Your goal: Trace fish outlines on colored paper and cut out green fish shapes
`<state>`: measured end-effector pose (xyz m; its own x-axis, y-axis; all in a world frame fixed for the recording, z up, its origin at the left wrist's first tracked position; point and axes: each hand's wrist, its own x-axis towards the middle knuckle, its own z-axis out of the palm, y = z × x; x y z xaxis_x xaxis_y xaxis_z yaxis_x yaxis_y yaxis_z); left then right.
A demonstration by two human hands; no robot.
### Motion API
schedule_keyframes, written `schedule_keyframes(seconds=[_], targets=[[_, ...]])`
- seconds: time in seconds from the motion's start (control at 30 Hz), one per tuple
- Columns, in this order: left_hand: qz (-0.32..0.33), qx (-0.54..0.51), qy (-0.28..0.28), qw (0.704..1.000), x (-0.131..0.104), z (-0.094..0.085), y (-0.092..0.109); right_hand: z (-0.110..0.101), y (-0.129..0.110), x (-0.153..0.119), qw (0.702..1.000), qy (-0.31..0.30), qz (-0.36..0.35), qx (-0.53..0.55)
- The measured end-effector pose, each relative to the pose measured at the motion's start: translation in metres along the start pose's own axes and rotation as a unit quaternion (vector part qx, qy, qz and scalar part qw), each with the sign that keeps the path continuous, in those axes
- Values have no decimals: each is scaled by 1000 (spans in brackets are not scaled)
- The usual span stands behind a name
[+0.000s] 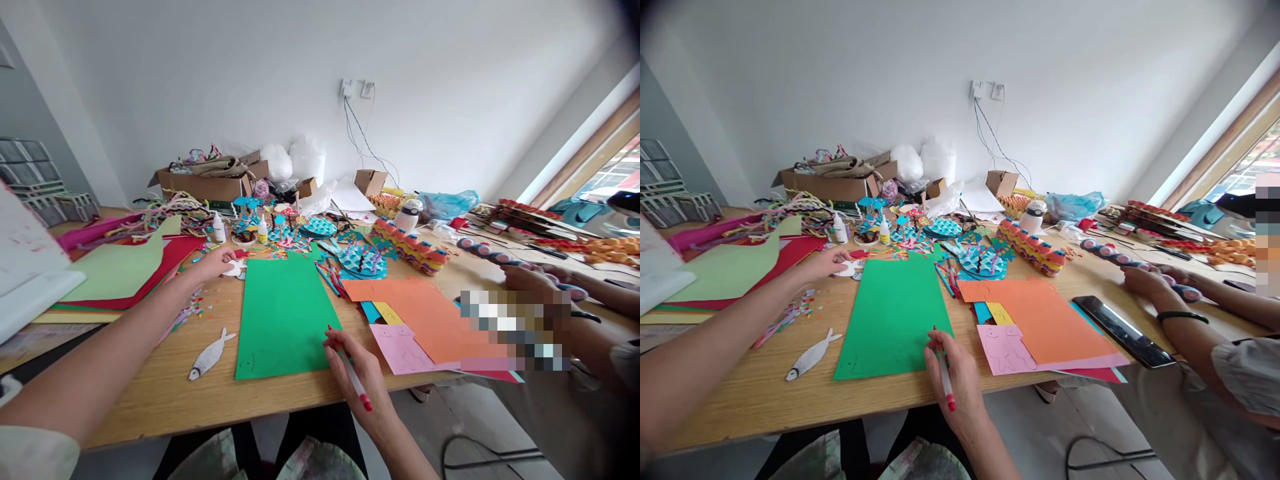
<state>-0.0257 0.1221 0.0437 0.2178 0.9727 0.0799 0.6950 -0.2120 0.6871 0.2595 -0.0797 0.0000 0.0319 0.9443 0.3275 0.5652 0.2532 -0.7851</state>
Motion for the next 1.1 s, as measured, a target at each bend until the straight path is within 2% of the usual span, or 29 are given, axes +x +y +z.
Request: schedule_keyframes(seconds=[0.1,0.17,0.23,0.3,0.37,0.47,0.53,0.6,0.7,0.9,1.1], targets=[[-20,47,43,998,5,-3,-21,3,4,-1,999,-10,18,28],[-19,84,62,994,5,-5,-26,3,7,-2,998,-8,32,45],[1,116,76,990,3,-6,-21,4,8,-2,997,-4,52,64],[38,136,77,987,-3,-2,-6,3,8,-2,994,-7,69,83],[87,143,42,985,-15,9,15,1,6,-1,992,-13,79,97],[167,133,-72,974,-45,37,53,-2,2,1,989,-5,86,121],[251,147,-165,942,-68,56,73,-4,-1,1,986,2,90,141],[270,163,-205,927,-85,69,85,-5,-5,1,983,-2,92,162],[269,169,-221,922,-94,78,89,-1,-12,2,977,-16,94,191],[250,116,-259,926,-84,90,77,17,-16,4,987,-22,80,138],[251,93,-245,932,-81,101,72,27,-13,4,994,-17,65,83]])
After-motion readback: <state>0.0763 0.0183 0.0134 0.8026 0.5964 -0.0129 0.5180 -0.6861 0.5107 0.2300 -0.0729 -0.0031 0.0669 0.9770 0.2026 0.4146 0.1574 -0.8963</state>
